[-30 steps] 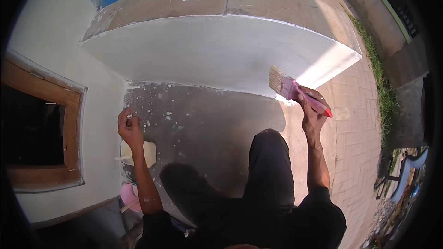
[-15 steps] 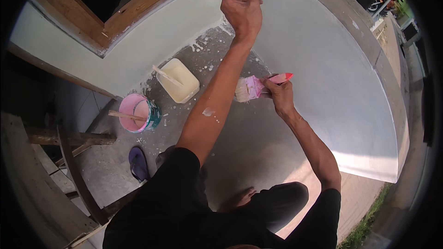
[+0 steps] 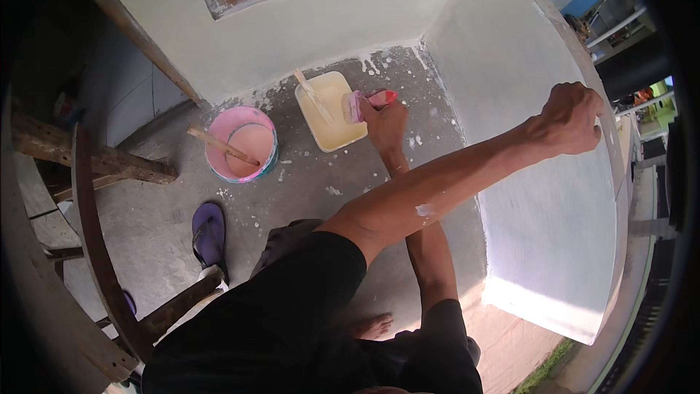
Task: The person dips a paintbrush into a paint container and applies paint across the surfaces of an outdoor wall structure.
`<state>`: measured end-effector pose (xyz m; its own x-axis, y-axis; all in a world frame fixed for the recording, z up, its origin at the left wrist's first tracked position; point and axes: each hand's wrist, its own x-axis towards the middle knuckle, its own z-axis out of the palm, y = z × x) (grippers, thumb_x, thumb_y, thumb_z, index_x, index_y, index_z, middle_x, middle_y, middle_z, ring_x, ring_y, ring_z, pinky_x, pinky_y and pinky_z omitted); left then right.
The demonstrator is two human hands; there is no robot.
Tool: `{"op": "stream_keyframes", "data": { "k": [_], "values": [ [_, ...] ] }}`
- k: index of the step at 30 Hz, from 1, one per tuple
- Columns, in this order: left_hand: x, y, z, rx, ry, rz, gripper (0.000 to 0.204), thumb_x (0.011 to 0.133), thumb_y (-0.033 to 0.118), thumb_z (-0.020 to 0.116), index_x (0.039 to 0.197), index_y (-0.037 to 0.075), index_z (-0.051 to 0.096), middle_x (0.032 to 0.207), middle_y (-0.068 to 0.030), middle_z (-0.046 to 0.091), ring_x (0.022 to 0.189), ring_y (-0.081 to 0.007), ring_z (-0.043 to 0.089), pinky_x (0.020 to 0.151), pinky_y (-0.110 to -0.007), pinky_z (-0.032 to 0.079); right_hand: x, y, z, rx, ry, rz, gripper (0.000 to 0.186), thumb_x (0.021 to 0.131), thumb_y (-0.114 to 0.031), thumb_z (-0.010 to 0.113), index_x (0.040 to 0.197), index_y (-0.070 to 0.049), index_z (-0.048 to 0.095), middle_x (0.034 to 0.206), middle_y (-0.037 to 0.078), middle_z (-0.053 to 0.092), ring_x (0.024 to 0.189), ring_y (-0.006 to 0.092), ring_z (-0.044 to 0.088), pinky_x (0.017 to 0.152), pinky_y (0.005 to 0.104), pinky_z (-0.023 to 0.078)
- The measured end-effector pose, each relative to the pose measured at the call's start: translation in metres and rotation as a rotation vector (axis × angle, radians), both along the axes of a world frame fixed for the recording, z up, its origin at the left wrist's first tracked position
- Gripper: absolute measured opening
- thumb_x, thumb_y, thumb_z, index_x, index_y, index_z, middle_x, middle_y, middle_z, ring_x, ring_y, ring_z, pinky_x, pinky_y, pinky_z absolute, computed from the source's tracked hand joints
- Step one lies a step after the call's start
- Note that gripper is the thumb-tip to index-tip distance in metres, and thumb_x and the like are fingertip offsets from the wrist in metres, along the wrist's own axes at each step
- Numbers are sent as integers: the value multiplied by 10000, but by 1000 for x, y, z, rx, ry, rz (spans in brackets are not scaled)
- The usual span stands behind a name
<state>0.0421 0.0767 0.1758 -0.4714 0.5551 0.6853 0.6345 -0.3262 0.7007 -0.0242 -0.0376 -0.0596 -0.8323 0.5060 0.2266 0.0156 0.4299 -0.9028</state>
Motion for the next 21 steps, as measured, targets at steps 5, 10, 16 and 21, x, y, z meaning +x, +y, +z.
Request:
{"op": "stream_keyframes", "data": {
  "k": [5,10,16,21],
  "values": [
    [-58,-28,15,83,-156,87,309,833,172,654,1078,-14,679,877,-91,712,656,-168,704,628,-273,518,-35,-38,-60,405,-319,15,188,842,-177,582,918,-16,642,765,255,648,732,441,642,659,500,515],
    [-68,-45,32,204,-455,30,301,905,113,590,1159,-42,630,961,-110,691,723,-149,671,665,-232,494,-13,-38,-73,431,-393,107,189,843,-192,599,910,-19,637,752,251,645,723,441,640,647,497,506],
    [-78,-60,43,360,-489,75,264,827,53,616,1056,-75,647,885,-137,697,680,-221,691,662,-280,517,2,-45,-43,370,-327,115,197,844,-210,621,899,-22,631,737,246,640,713,441,637,632,495,495],
    [-91,-57,34,298,-491,49,317,882,123,590,1158,-22,644,911,-194,697,659,-222,700,606,-285,535,12,-55,6,255,-254,79,206,845,-225,638,891,-24,627,724,242,637,704,441,634,620,493,486]
  ]
}}
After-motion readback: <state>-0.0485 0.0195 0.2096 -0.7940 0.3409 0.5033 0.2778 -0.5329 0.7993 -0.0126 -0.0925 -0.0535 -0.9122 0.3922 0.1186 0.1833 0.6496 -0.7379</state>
